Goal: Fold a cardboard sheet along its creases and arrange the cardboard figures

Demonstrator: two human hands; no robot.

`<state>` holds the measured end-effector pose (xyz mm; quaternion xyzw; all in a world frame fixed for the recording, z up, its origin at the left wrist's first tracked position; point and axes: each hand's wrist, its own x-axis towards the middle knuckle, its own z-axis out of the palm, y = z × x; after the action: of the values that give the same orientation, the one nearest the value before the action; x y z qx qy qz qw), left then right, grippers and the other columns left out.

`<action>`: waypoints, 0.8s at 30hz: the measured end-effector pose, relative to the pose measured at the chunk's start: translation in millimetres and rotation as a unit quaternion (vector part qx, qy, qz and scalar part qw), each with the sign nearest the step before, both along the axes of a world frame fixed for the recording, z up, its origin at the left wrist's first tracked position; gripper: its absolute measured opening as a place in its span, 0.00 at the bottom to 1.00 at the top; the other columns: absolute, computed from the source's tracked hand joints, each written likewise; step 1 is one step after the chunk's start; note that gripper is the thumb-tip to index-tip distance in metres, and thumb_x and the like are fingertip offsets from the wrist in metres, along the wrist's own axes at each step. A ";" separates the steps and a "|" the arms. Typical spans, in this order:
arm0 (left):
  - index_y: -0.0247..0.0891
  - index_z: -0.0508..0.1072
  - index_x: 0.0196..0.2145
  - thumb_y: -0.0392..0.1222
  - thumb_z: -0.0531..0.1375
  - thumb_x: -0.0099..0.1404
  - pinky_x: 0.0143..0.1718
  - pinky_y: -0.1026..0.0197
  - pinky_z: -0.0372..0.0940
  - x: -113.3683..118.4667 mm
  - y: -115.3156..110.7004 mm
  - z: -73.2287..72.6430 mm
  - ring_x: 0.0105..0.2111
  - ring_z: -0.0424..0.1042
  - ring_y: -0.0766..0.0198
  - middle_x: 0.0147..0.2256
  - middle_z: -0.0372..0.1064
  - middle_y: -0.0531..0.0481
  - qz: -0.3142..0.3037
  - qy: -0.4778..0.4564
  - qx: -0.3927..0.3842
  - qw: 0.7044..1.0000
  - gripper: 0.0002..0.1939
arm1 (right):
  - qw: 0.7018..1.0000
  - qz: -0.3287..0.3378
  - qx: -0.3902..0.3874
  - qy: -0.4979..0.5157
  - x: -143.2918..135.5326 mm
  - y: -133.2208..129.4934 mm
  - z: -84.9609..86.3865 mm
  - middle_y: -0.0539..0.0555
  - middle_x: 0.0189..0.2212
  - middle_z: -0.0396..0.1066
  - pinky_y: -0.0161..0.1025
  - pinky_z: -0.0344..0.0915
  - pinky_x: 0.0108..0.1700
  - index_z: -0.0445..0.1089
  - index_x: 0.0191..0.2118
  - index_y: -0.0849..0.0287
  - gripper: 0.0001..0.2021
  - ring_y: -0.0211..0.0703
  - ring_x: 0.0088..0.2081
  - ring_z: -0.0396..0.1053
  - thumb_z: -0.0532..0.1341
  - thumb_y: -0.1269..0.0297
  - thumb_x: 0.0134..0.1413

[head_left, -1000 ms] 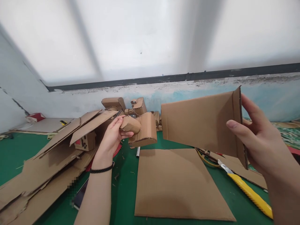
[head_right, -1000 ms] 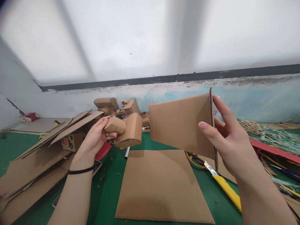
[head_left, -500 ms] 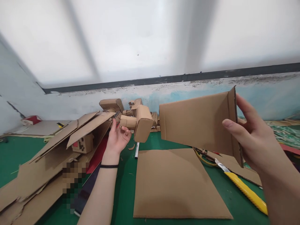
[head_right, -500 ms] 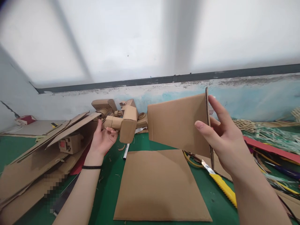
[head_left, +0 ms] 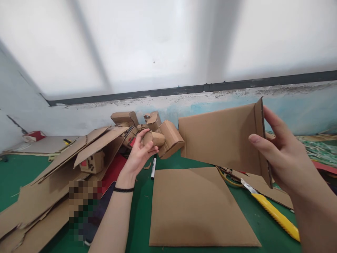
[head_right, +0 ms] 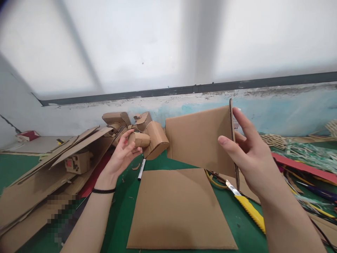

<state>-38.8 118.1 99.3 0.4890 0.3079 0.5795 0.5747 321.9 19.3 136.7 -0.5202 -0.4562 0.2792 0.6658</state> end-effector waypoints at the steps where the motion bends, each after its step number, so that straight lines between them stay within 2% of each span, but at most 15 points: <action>1: 0.50 0.68 0.62 0.39 0.77 0.60 0.43 0.56 0.80 3.8 -1.5 0.7 0.36 0.82 0.62 0.42 0.76 0.53 0.008 0.035 0.022 0.999 0.37 | 1.000 0.000 -0.001 -0.001 0.1 -0.5 0.4 0.56 0.56 0.81 0.36 0.81 0.28 0.64 0.71 0.23 0.44 0.59 0.47 0.84 0.77 0.42 0.49; 3: 0.49 0.67 0.61 0.39 0.79 0.55 0.42 0.54 0.81 11.8 -3.3 2.0 0.36 0.82 0.60 0.46 0.76 0.51 0.035 0.084 0.056 0.994 0.40 | 1.000 0.000 -0.004 -0.006 0.4 -1.4 1.1 0.56 0.57 0.81 0.37 0.81 0.28 0.64 0.71 0.23 0.44 0.59 0.47 0.84 0.77 0.42 0.49; 7: 0.47 0.65 0.60 0.45 0.77 0.57 0.37 0.50 0.82 20.8 -4.6 4.6 0.31 0.83 0.58 0.49 0.74 0.48 0.101 0.149 0.079 0.980 0.38 | 1.000 -0.003 -0.008 -0.011 0.7 -1.5 0.9 0.56 0.58 0.81 0.39 0.82 0.28 0.63 0.72 0.23 0.45 0.61 0.47 0.84 0.78 0.42 0.49; 11: 0.46 0.65 0.60 0.50 0.75 0.60 0.27 0.55 0.79 17.8 -7.1 8.5 0.30 0.83 0.56 0.53 0.73 0.43 0.169 0.240 0.065 0.954 0.36 | 1.000 -0.006 -0.009 -0.016 -1.5 -2.8 2.3 0.56 0.60 0.79 0.41 0.84 0.30 0.63 0.72 0.24 0.44 0.62 0.49 0.83 0.77 0.42 0.50; 14: 0.46 0.67 0.58 0.51 0.75 0.60 0.27 0.56 0.77 14.4 -6.8 8.5 0.30 0.83 0.55 0.52 0.75 0.43 0.216 0.278 0.070 0.933 0.34 | 1.000 -0.003 -0.023 -0.017 -4.1 -5.5 6.2 0.55 0.61 0.78 0.42 0.84 0.33 0.61 0.73 0.23 0.44 0.63 0.52 0.82 0.76 0.42 0.51; 17: 0.45 0.67 0.55 0.54 0.75 0.60 0.25 0.59 0.76 13.5 -2.4 5.0 0.29 0.83 0.57 0.52 0.76 0.43 0.243 0.275 0.069 0.928 0.32 | 1.000 0.000 -0.027 -0.011 -6.2 -7.1 8.8 0.54 0.61 0.78 0.44 0.85 0.35 0.61 0.73 0.24 0.45 0.63 0.54 0.81 0.76 0.43 0.51; 21: 0.43 0.66 0.51 0.59 0.76 0.58 0.20 0.61 0.73 17.4 3.7 0.3 0.29 0.82 0.57 0.50 0.77 0.42 0.229 0.179 0.030 0.956 0.34 | 0.999 -0.001 -0.024 -0.022 -5.7 -6.0 6.7 0.53 0.62 0.78 0.45 0.85 0.35 0.61 0.73 0.24 0.47 0.63 0.53 0.81 0.77 0.43 0.49; 24: 0.42 0.64 0.51 0.61 0.75 0.60 0.22 0.59 0.76 22.4 4.4 -1.8 0.31 0.82 0.57 0.48 0.77 0.42 0.205 0.132 -0.005 0.970 0.34 | 0.999 -0.004 -0.026 -0.037 -4.4 -4.2 3.9 0.53 0.63 0.77 0.46 0.85 0.35 0.60 0.74 0.25 0.49 0.62 0.52 0.82 0.78 0.42 0.47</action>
<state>-16.3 122.5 97.5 0.4850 0.4776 0.6138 0.4000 317.6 15.1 140.7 -0.5494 -0.4708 0.2692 0.6356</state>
